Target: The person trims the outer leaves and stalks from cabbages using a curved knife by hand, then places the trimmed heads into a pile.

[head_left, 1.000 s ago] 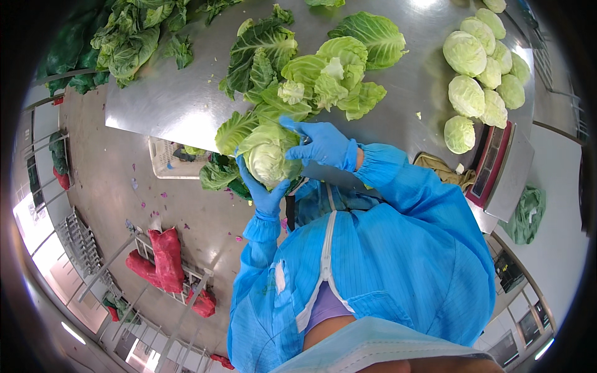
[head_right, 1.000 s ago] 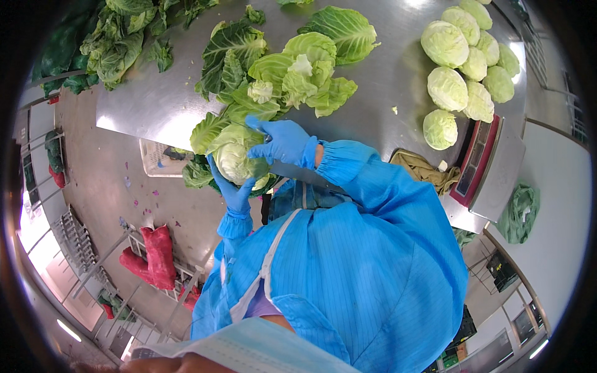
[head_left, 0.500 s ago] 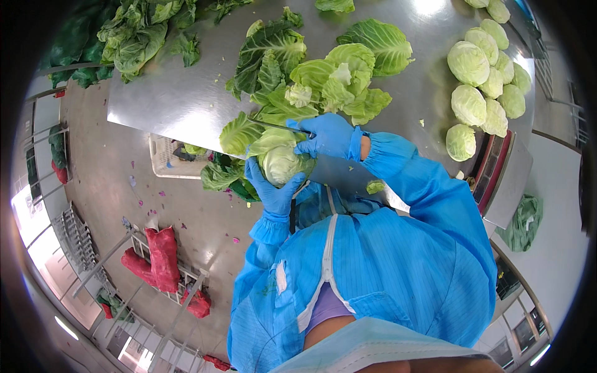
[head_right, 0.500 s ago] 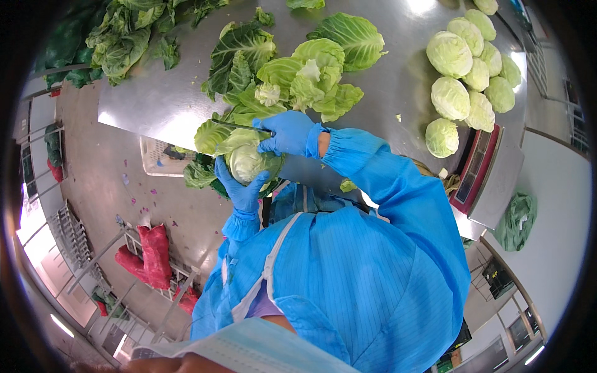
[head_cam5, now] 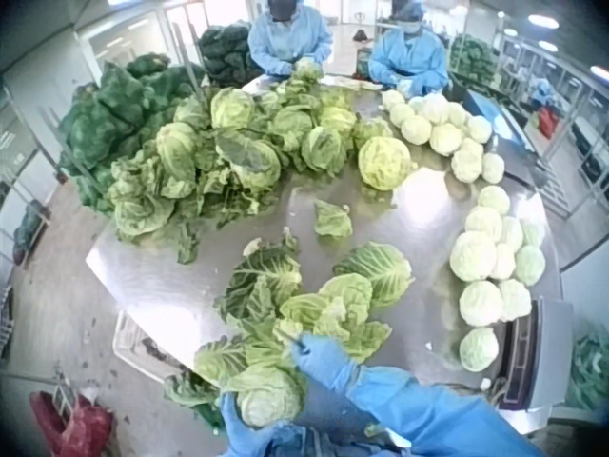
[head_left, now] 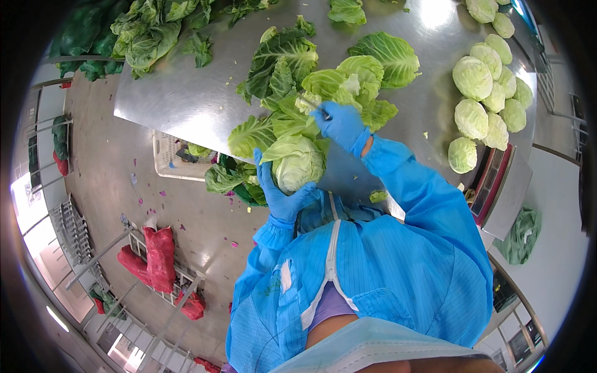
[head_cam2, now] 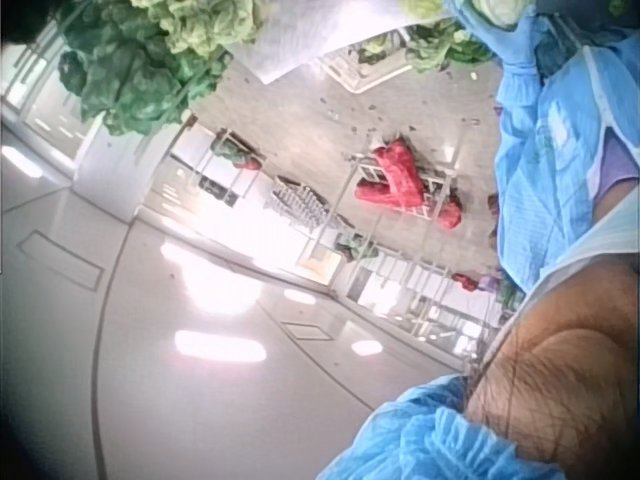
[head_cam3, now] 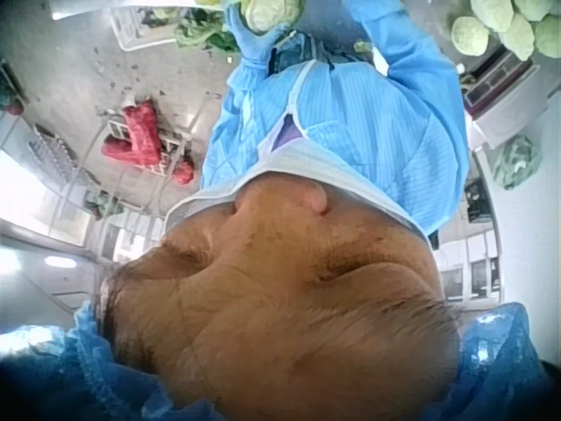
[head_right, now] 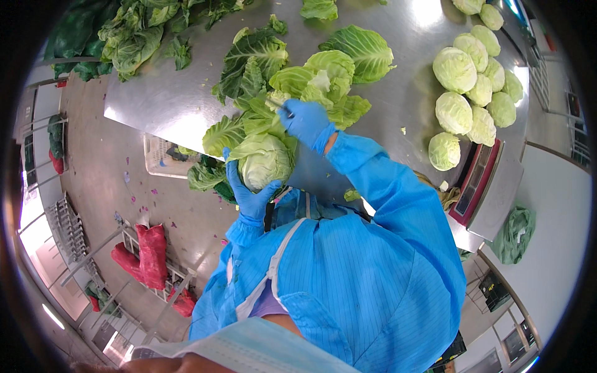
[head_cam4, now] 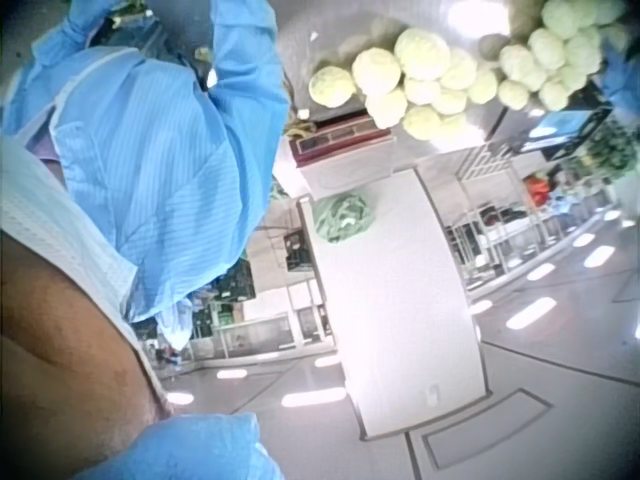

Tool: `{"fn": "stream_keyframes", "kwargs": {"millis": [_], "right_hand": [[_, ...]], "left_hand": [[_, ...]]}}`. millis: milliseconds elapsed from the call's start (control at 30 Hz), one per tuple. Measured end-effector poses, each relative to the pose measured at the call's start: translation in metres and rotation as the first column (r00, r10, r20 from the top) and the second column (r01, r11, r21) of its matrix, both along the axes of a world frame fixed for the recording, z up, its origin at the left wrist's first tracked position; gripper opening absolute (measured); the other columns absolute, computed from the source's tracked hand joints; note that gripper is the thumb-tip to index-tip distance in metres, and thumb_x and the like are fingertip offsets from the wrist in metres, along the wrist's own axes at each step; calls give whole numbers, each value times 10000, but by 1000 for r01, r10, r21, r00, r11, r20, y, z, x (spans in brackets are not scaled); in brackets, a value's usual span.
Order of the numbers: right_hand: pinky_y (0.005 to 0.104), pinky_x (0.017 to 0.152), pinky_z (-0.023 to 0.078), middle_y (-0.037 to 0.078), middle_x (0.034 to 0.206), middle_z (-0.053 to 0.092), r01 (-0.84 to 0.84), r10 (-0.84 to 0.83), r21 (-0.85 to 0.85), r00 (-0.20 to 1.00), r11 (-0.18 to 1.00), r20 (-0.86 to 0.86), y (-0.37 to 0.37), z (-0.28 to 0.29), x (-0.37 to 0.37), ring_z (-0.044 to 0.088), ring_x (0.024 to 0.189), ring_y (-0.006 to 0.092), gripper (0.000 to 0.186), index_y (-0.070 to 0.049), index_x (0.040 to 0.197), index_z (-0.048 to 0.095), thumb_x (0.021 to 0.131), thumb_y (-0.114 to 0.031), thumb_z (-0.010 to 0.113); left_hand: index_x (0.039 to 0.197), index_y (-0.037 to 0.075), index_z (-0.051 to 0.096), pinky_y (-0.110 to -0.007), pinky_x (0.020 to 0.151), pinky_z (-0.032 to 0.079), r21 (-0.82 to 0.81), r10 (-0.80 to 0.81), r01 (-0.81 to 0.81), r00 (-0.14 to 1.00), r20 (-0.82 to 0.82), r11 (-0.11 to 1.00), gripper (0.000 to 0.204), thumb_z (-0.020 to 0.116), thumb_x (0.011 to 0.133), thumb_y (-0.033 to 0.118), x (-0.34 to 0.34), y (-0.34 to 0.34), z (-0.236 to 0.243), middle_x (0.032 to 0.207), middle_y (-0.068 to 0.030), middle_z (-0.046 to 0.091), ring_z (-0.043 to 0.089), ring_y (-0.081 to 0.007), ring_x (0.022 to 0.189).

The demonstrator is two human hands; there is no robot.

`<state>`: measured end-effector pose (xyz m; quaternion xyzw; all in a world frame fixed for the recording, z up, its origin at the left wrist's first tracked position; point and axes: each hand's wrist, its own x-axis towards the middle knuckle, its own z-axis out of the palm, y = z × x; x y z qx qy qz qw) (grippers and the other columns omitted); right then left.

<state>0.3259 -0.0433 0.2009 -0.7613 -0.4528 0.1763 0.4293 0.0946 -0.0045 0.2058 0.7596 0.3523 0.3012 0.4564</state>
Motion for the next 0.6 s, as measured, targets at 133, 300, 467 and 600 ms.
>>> {"fn": "stream_keyframes", "kwargs": {"millis": [133,300,467,600], "right_hand": [[365,630,508,139,746,652,-19,-5,-136,985,991,-174,-7,-2,15,638,633,261,369,-95,1043,689,858,-415,683],[336,634,513,104,762,656,-275,281,-181,960,944,9,-11,47,-32,635,638,258,439,-152,1199,646,863,-433,666],[407,601,508,120,782,664,-202,177,-213,976,956,-129,-4,44,-15,646,698,326,234,-128,911,661,901,-349,587],[332,510,479,106,614,633,-107,-30,-175,770,979,-637,-9,28,-4,625,498,195,225,-23,817,657,872,-239,690]], "left_hand": [[1472,45,295,-476,1136,262,-95,15,-10,999,53,995,1135,907,570,360,4,-1,4,1532,-225,244,290,-392,1392],[1464,27,305,-483,1121,291,189,-71,106,980,-187,976,1136,908,536,285,14,-8,13,1499,-215,319,314,-419,1369],[1484,17,256,-453,1113,301,238,-90,137,976,-196,961,1156,890,565,319,20,-11,24,1499,-191,337,343,-387,1351],[1475,3,260,-473,1121,286,300,-89,150,974,-207,942,1139,882,584,344,13,-17,17,1502,-222,311,338,-394,1353]]}}
